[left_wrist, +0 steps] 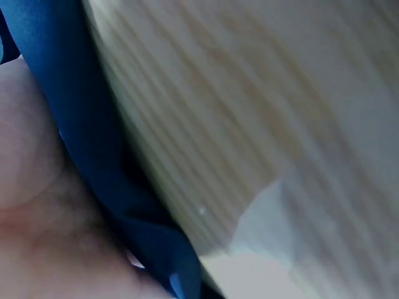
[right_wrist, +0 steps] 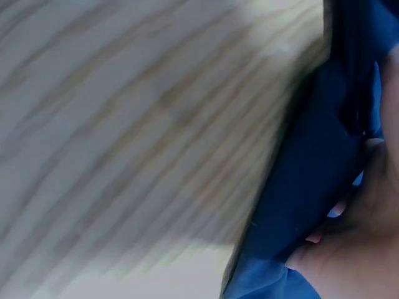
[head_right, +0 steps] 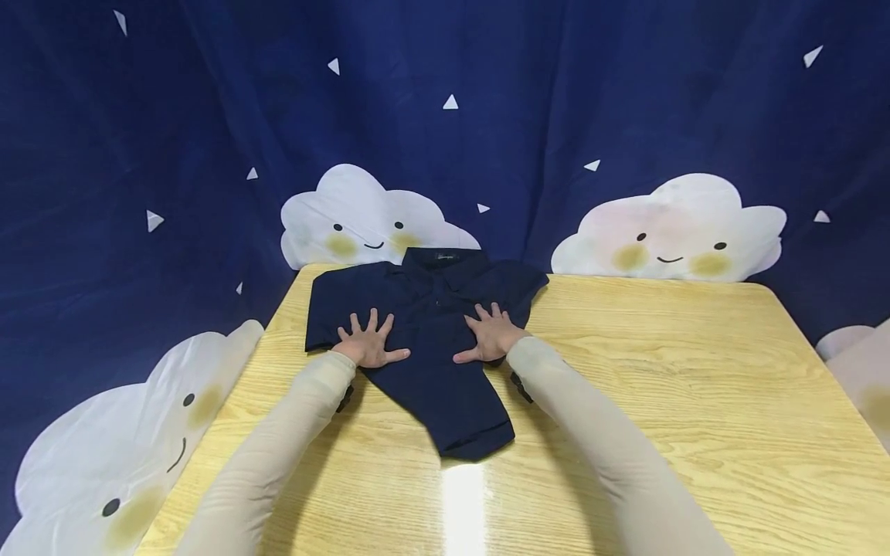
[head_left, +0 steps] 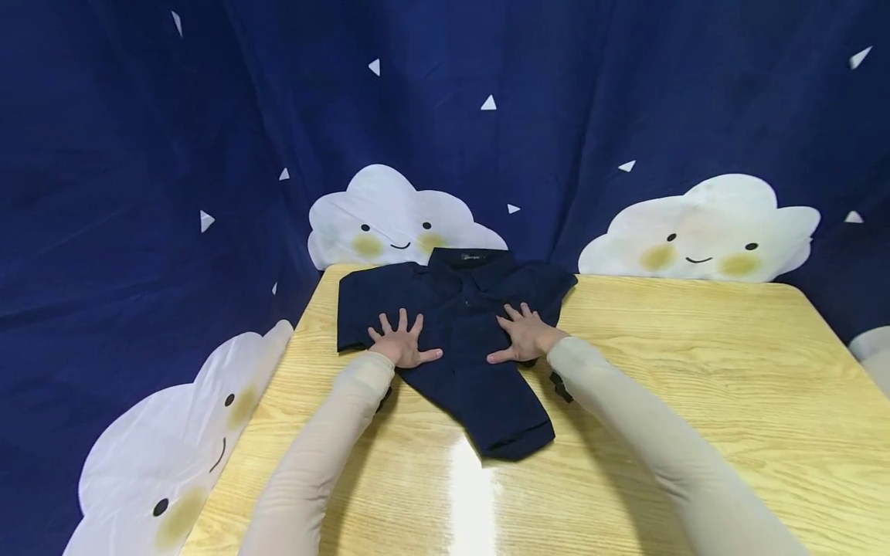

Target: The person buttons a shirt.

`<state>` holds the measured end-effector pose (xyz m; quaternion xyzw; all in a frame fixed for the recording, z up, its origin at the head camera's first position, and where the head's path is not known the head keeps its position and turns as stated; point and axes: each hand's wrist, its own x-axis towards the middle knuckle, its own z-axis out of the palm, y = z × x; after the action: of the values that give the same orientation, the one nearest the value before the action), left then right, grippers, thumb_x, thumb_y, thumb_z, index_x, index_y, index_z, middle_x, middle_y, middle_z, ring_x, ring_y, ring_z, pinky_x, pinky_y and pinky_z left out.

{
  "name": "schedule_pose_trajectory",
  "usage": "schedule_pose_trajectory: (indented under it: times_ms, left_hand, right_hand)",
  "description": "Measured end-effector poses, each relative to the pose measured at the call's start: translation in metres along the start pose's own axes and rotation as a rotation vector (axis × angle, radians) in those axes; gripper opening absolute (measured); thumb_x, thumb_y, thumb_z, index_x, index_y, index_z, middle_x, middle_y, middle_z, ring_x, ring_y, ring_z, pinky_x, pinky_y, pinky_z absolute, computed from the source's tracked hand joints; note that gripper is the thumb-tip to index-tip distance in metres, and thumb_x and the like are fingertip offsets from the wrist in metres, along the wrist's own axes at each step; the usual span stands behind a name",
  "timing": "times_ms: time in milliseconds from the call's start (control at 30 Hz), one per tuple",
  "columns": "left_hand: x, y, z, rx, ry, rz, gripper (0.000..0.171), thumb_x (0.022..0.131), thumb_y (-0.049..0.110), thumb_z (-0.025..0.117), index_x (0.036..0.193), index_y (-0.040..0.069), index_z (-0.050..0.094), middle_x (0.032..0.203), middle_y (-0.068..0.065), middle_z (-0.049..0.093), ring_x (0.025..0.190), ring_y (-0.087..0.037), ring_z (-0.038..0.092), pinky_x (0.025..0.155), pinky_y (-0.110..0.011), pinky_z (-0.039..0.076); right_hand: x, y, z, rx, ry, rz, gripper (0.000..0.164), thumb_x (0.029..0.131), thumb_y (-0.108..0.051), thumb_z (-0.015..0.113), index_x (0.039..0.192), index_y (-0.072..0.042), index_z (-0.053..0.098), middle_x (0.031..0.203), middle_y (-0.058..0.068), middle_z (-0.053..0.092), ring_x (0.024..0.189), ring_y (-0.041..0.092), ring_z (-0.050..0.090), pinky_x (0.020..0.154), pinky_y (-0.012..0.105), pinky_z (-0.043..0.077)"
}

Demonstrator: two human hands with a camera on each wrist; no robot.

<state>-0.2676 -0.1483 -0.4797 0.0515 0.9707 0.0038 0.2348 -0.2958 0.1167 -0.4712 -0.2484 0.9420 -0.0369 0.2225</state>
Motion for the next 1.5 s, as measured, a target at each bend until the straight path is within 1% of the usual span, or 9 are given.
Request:
schedule_pose_trajectory:
  times_ms: [300, 567, 700, 900, 1067, 1133, 1300, 1367, 1500]
  left_hand:
    - [-0.001, 0.016, 0.000, 0.028, -0.009, 0.006, 0.092, 0.084, 0.077, 0.029, 0.153, 0.023, -0.002, 0.156, -0.016, -0.010, 0.137, -0.050, -0.006, 0.103, -0.067, 0.009]
    - [0.003, 0.029, 0.001, 0.023, -0.011, 0.015, 0.093, 0.084, 0.078, 0.029, 0.152, 0.024, -0.003, 0.155, -0.016, -0.012, 0.136, -0.049, -0.008, 0.103, -0.067, 0.007]
    - [0.004, 0.035, 0.001, 0.015, -0.013, 0.024, 0.092, 0.084, 0.077, 0.030, 0.152, 0.025, -0.004, 0.155, -0.015, -0.013, 0.136, -0.049, -0.009, 0.103, -0.067, 0.006]
    - [0.007, 0.045, 0.001, 0.025, -0.010, 0.025, 0.093, 0.083, 0.078, 0.029, 0.152, 0.026, -0.004, 0.156, -0.015, -0.012, 0.137, -0.049, -0.009, 0.103, -0.067, 0.007]
    - [0.009, 0.054, -0.001, 0.033, -0.007, 0.039, 0.093, 0.083, 0.079, 0.029, 0.152, 0.026, -0.004, 0.156, -0.014, -0.012, 0.137, -0.048, -0.008, 0.103, -0.066, 0.008]
    - [0.009, 0.057, -0.001, 0.035, -0.004, 0.041, 0.093, 0.083, 0.079, 0.029, 0.152, 0.026, -0.004, 0.156, -0.014, -0.012, 0.137, -0.048, -0.008, 0.103, -0.066, 0.008]
    - [0.011, 0.066, -0.004, 0.041, 0.002, 0.040, 0.092, 0.083, 0.079, 0.029, 0.152, 0.027, -0.003, 0.156, -0.013, -0.011, 0.137, -0.047, -0.008, 0.104, -0.065, 0.008]
    - [0.011, 0.068, -0.004, 0.046, 0.002, 0.039, 0.092, 0.083, 0.079, 0.029, 0.152, 0.027, -0.003, 0.156, -0.013, -0.011, 0.138, -0.047, -0.008, 0.104, -0.065, 0.008]
    - [0.013, 0.074, -0.003, 0.057, 0.003, 0.037, 0.092, 0.083, 0.079, 0.029, 0.152, 0.027, -0.002, 0.157, -0.012, -0.010, 0.138, -0.046, -0.007, 0.104, -0.065, 0.009]
  right_hand:
    - [-0.012, 0.012, 0.003, 0.008, -0.001, 0.003, 0.102, 0.080, -0.071, 0.053, 0.150, -0.005, 0.020, 0.155, 0.022, 0.005, 0.137, 0.049, -0.001, 0.108, 0.058, 0.010]
    - [-0.024, 0.020, 0.003, 0.041, 0.003, 0.007, 0.102, 0.080, -0.070, 0.054, 0.149, -0.002, 0.021, 0.154, 0.024, 0.005, 0.137, 0.051, 0.000, 0.107, 0.060, 0.011]
    - [-0.030, 0.025, 0.003, 0.039, 0.009, 0.006, 0.102, 0.080, -0.070, 0.054, 0.148, -0.001, 0.022, 0.154, 0.025, 0.005, 0.136, 0.052, 0.001, 0.106, 0.061, 0.012]
    - [-0.036, 0.033, 0.005, 0.043, 0.019, 0.010, 0.102, 0.080, -0.070, 0.055, 0.148, -0.001, 0.022, 0.154, 0.025, 0.006, 0.136, 0.053, 0.001, 0.105, 0.062, 0.012]
    - [-0.039, 0.042, 0.008, 0.033, 0.029, 0.018, 0.102, 0.081, -0.069, 0.054, 0.148, 0.000, 0.022, 0.153, 0.027, 0.007, 0.135, 0.054, 0.002, 0.105, 0.062, 0.013]
    - [-0.042, 0.045, 0.007, 0.041, 0.028, 0.022, 0.103, 0.080, -0.071, 0.053, 0.148, 0.000, 0.022, 0.153, 0.027, 0.006, 0.135, 0.053, 0.001, 0.105, 0.062, 0.012]
    - [-0.047, 0.054, 0.009, 0.076, 0.042, 0.010, 0.114, 0.072, -0.081, 0.049, 0.147, 0.000, 0.024, 0.153, 0.028, 0.007, 0.134, 0.056, 0.001, 0.104, 0.064, 0.011]
    - [-0.049, 0.056, 0.009, 0.074, 0.043, 0.011, 0.116, 0.070, -0.083, 0.047, 0.147, 0.001, 0.025, 0.152, 0.028, 0.007, 0.133, 0.057, 0.001, 0.103, 0.065, 0.012]
    - [-0.054, 0.056, 0.009, 0.057, 0.031, 0.035, 0.110, 0.076, -0.078, 0.050, 0.147, 0.002, 0.024, 0.153, 0.028, 0.007, 0.134, 0.055, 0.002, 0.104, 0.063, 0.011]
